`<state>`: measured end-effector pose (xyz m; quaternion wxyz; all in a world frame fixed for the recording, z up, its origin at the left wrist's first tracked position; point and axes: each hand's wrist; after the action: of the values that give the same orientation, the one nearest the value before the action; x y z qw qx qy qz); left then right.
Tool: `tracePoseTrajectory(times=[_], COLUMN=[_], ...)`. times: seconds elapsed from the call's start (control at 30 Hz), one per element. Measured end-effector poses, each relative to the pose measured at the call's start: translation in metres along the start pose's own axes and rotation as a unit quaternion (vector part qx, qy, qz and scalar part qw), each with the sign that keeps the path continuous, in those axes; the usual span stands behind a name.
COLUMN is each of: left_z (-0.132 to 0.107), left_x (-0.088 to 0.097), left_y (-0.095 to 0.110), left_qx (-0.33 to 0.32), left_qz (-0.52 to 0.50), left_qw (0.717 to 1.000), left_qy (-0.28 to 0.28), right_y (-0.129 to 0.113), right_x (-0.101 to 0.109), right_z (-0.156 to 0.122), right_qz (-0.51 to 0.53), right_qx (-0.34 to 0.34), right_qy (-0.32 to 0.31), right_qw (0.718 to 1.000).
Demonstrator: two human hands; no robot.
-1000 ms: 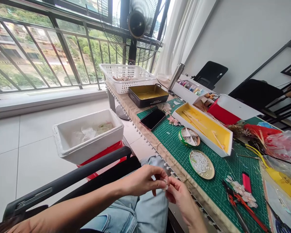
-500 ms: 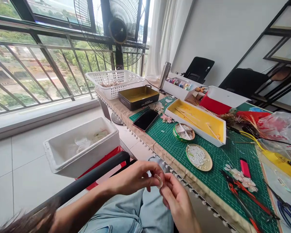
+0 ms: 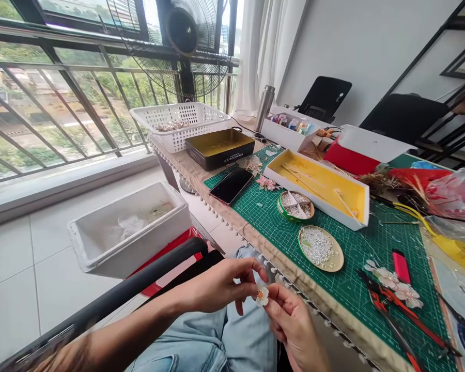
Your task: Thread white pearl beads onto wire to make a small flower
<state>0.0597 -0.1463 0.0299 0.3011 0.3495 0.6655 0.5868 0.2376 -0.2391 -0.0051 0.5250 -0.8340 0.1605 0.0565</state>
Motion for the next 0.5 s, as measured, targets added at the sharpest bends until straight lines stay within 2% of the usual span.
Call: tracePoseTrajectory(times=[0.17, 0.3, 0.4, 0.5], left_z=[0.003, 0.007, 0.014, 0.023], left_x=[-0.005, -0.007, -0.009, -0.012], left_y=[-0.01, -0.014, -0.015, -0.019], left_qx=[0.002, 0.006, -0.002, 0.039], left_qz=[0.035, -0.049, -0.149, -0.28], left_qw=[0.998, 0.998, 0.987, 0.956], left_qy=[0.044, 0.034, 0.051, 0.074], right_y=[0.003, -0.001, 0.0, 0.005], right_x=[-0.007, -0.014, -0.012, -0.01], right_z=[0.002, 0.002, 0.008, 0.014], right_qz=[0.016, 0.002, -0.088, -0.234], right_qx=[0.017, 0.068, 0.14, 0.207], right_qy=[0.033, 0.086, 0.074, 0.128], right_qw=[0.999, 0.994, 0.983, 0.941])
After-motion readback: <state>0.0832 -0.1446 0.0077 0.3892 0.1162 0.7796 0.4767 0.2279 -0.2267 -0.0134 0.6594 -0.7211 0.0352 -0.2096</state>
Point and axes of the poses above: each hand's wrist, its own z-axis towards the middle knuckle, its own x-axis out of the back of the hand, y = z × x, and after that the axes turned 6 degrees about z, right-handed
